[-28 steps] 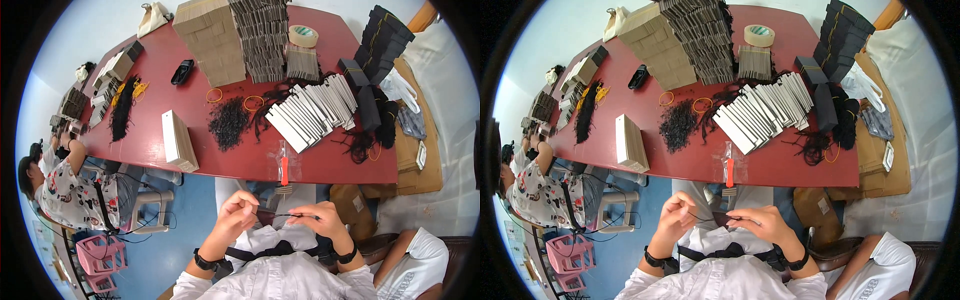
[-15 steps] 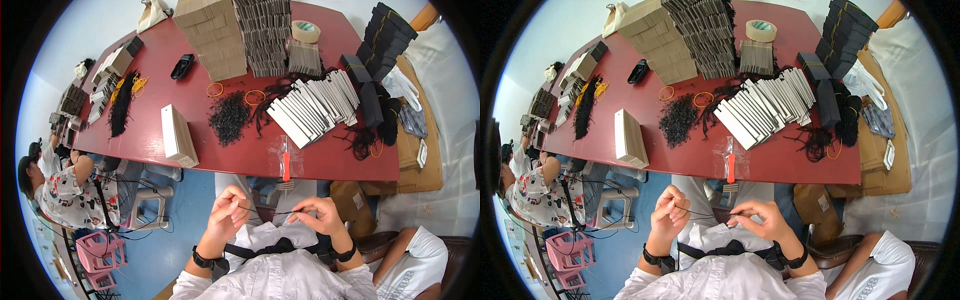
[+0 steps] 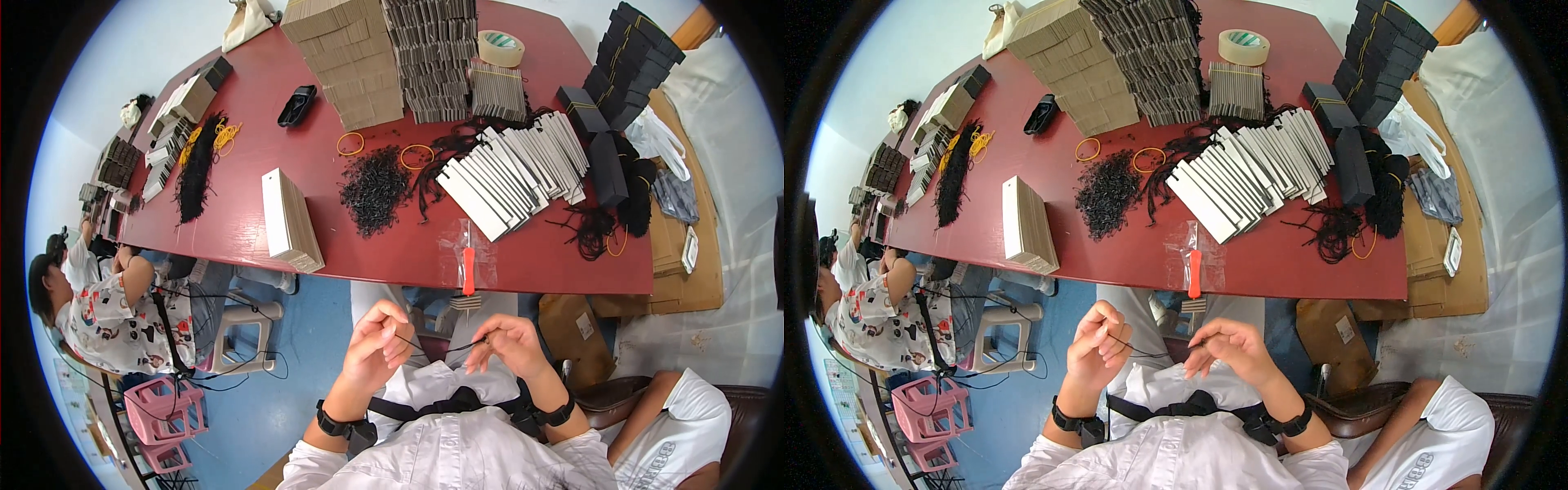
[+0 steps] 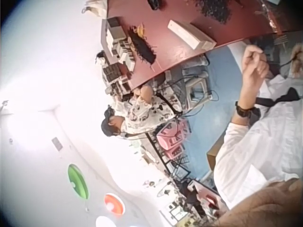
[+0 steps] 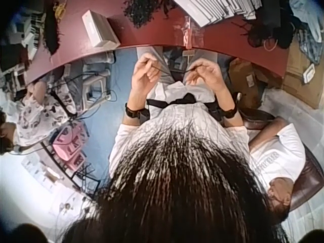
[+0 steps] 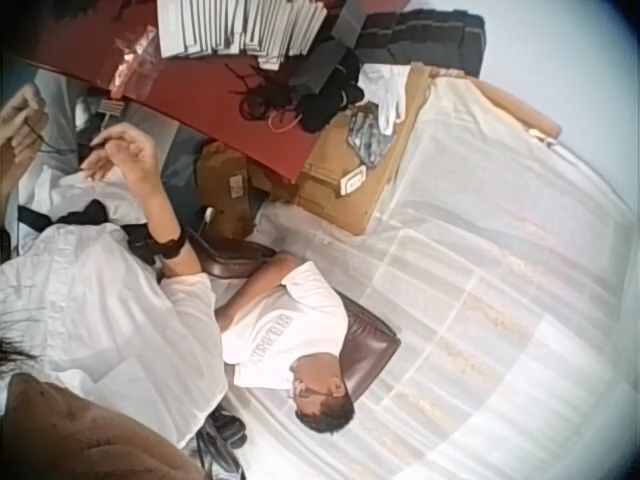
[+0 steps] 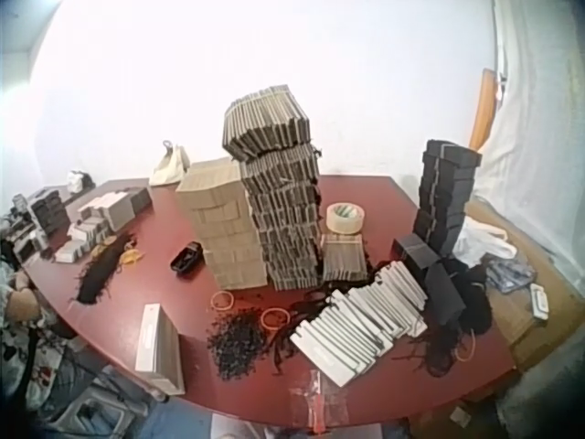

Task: The person picks up a black cord, threads it through a hole in a white tag, and ties the ends together. They then place the finished tag onto a stack on the table.

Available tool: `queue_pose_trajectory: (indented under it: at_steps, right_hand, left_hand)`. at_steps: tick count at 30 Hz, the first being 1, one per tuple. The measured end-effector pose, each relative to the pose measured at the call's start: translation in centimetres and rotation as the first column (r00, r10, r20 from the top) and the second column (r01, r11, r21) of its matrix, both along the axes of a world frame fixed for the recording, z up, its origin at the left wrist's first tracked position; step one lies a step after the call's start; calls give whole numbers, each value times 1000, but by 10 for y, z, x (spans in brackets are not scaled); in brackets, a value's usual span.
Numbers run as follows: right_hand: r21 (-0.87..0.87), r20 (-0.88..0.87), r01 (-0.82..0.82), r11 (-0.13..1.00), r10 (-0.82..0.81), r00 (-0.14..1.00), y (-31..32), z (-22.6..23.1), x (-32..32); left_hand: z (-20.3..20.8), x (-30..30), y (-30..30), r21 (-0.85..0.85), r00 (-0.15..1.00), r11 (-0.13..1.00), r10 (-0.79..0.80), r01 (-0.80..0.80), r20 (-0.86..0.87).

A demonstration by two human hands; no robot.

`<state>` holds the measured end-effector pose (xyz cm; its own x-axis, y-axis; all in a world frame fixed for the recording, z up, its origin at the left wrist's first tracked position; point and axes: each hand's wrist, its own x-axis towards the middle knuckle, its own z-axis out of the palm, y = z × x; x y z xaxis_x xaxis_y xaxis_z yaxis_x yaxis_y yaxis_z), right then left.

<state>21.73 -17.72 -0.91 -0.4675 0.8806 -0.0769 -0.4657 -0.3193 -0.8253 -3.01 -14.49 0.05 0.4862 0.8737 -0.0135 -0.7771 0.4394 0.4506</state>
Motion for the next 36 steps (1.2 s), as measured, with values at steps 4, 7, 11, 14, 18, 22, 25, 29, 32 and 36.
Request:
queue_pose_trajectory:
  at_steps: [4,7,11,14,18,22,25,29,32,36]
  right_hand:
    - [8,172,49,999,-50,984,-2,5,-1]
    - [174,314,83,981,-135,940,-1,5,4]
    - [491,521,-38,870,-258,813,0,13,8]
    - [522,609,-177,834,-219,762,1,14,11]
    - [480,619,-209,852,-160,769,-1,17,10]
    - [372,636,-167,913,-119,763,2,23,7]
    - [361,650,-185,914,-104,753,2,18,8]
    - [401,637,-217,890,-101,764,3,15,11]
    - [402,636,-240,883,-81,767,2,13,12]
    - [390,605,-213,896,-75,793,2,6,16]
  left_hand:
    - [0,0,1,-20,991,1000,10,-8,132]
    - [-3,-8,4,-57,975,997,66,-55,212]
    - [-2,-10,0,-69,976,997,50,-37,210]
    - [-6,-10,1,-116,981,992,78,-58,180]
    - [4,-14,9,-103,995,994,14,-25,-99]
    - [8,-12,10,-71,988,997,4,-15,-152]
    - [8,-12,11,-81,991,996,19,-31,-136]
    - [6,-15,12,-111,991,992,39,-52,-124]
    - [4,-20,11,-113,983,994,-33,12,-182]
    - [-8,-17,9,-146,997,989,-8,-4,-81]
